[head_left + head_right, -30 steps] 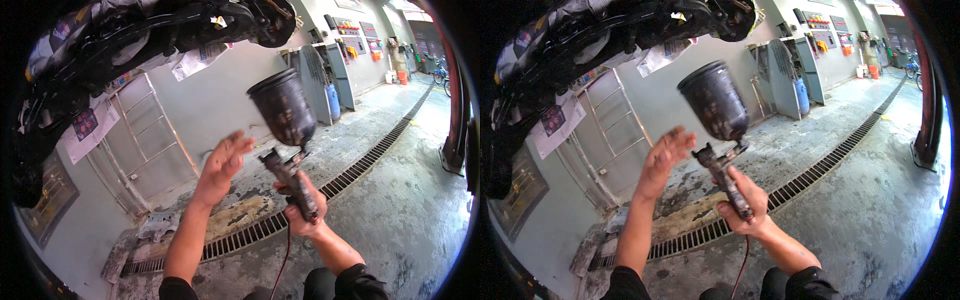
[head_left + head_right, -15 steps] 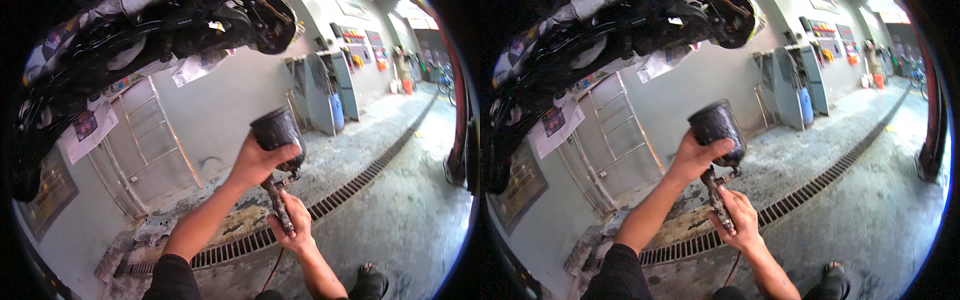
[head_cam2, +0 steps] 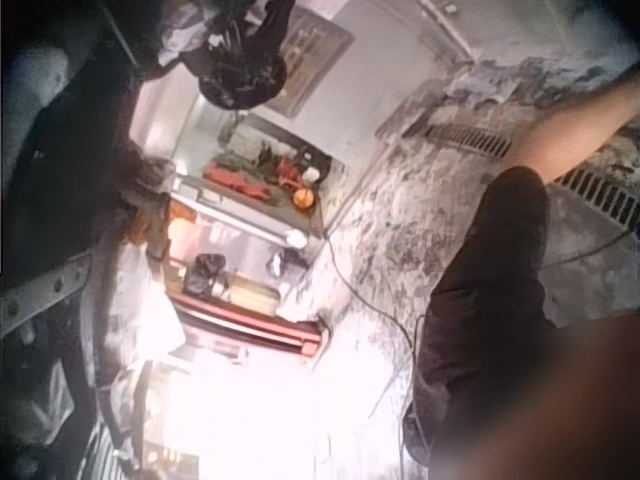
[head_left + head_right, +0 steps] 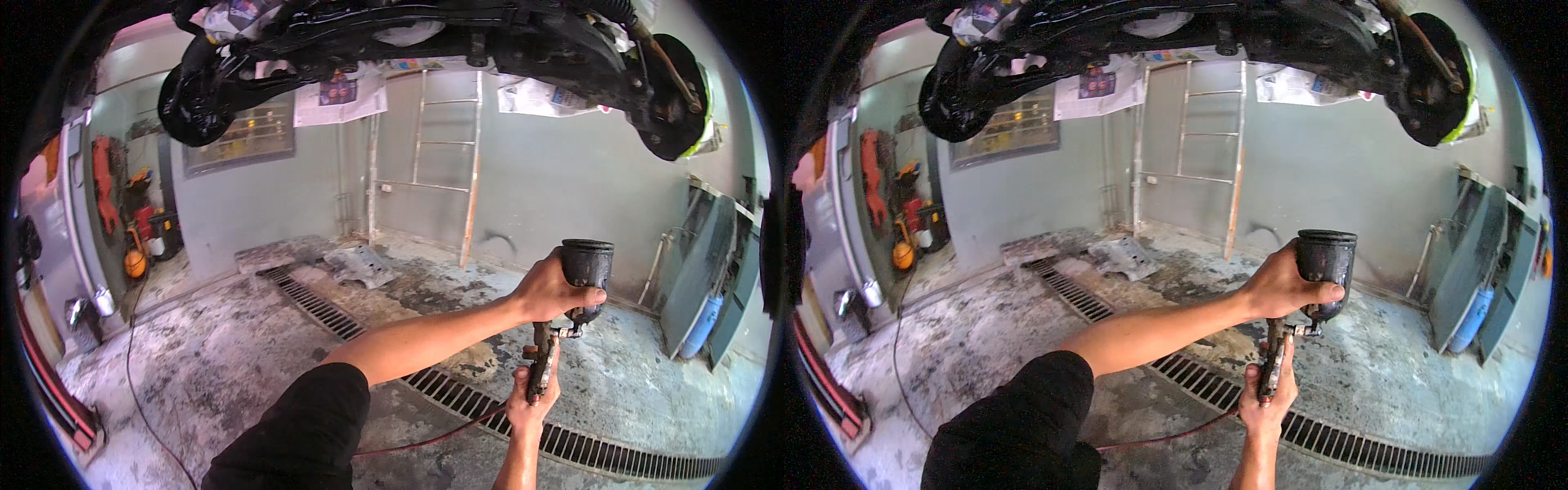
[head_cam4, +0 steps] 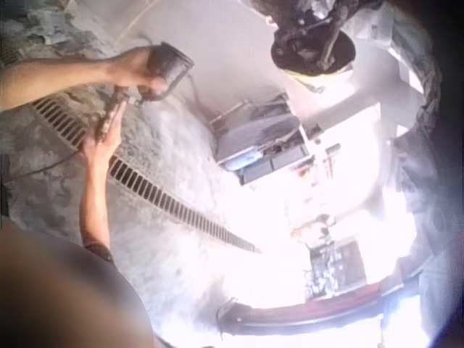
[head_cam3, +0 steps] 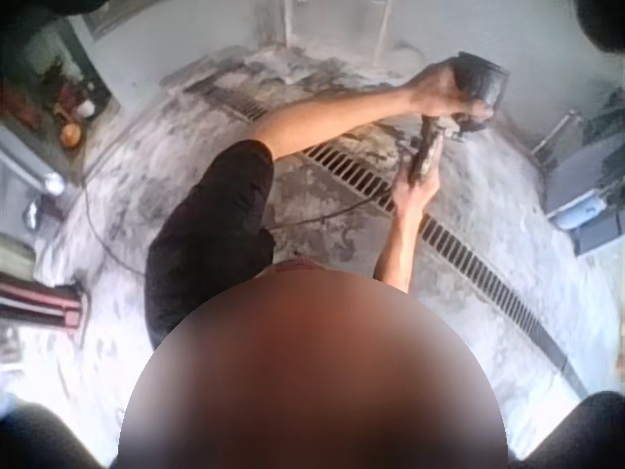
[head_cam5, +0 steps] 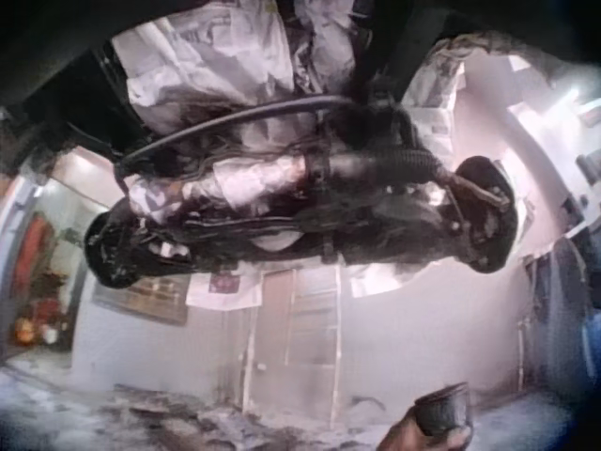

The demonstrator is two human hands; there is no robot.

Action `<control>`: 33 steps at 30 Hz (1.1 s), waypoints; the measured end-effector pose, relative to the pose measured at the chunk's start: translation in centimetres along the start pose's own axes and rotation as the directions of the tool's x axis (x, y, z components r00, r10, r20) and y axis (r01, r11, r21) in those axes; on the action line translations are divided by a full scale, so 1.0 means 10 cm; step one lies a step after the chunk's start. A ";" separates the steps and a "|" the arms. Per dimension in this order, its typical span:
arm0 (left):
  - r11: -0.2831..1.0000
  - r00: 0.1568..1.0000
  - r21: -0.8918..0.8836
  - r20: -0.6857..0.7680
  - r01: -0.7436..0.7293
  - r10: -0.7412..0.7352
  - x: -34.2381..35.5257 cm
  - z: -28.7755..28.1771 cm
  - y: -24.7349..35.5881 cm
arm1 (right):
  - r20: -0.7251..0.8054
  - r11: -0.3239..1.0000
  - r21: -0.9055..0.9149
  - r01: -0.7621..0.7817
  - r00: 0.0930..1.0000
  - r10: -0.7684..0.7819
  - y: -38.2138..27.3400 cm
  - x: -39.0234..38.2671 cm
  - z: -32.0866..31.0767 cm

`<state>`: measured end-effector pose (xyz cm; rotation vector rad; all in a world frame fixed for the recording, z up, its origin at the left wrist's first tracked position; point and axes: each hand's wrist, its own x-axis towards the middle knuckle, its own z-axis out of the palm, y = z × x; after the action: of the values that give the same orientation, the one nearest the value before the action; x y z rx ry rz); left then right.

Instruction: The person uses a spray gun to apply black paint to the underside of a vehicle. They repeatedly aim the spray gun at different areas of the undercarriage, moving the tool to cover various sections while seated on the floor.

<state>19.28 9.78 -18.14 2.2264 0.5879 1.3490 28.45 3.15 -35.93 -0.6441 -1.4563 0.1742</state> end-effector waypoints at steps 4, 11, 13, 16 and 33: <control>0.992 0.998 0.109 -0.025 -0.062 0.066 -0.13 -0.11 0.02 | 0.045 0.996 0.072 -0.048 0.998 0.044 0.04 -0.07 0.10; 0.999 0.996 0.032 -0.085 0.004 -0.001 -0.64 -0.39 0.11 | 0.175 0.984 0.088 -0.156 0.975 0.139 -0.32 -0.27 0.31; 0.998 0.989 0.019 -0.135 -0.063 0.065 -0.61 -0.39 0.15 | 0.155 0.982 0.093 -0.162 0.977 0.146 -0.47 -0.23 0.31; 0.996 0.991 -0.025 -0.106 -0.082 0.079 -0.60 -0.43 0.26 | 0.179 0.986 0.007 -0.166 0.970 0.162 -0.70 -0.19 0.22; 0.996 0.996 0.003 0.034 -0.088 0.087 -0.48 -0.55 0.94 | 0.004 0.985 -0.174 0.022 1.000 -0.022 -1.63 -0.11 -0.17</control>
<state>13.42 0.46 -13.74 2.2980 0.4871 1.3511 25.57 -11.23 -28.61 -0.7694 -1.4904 0.0304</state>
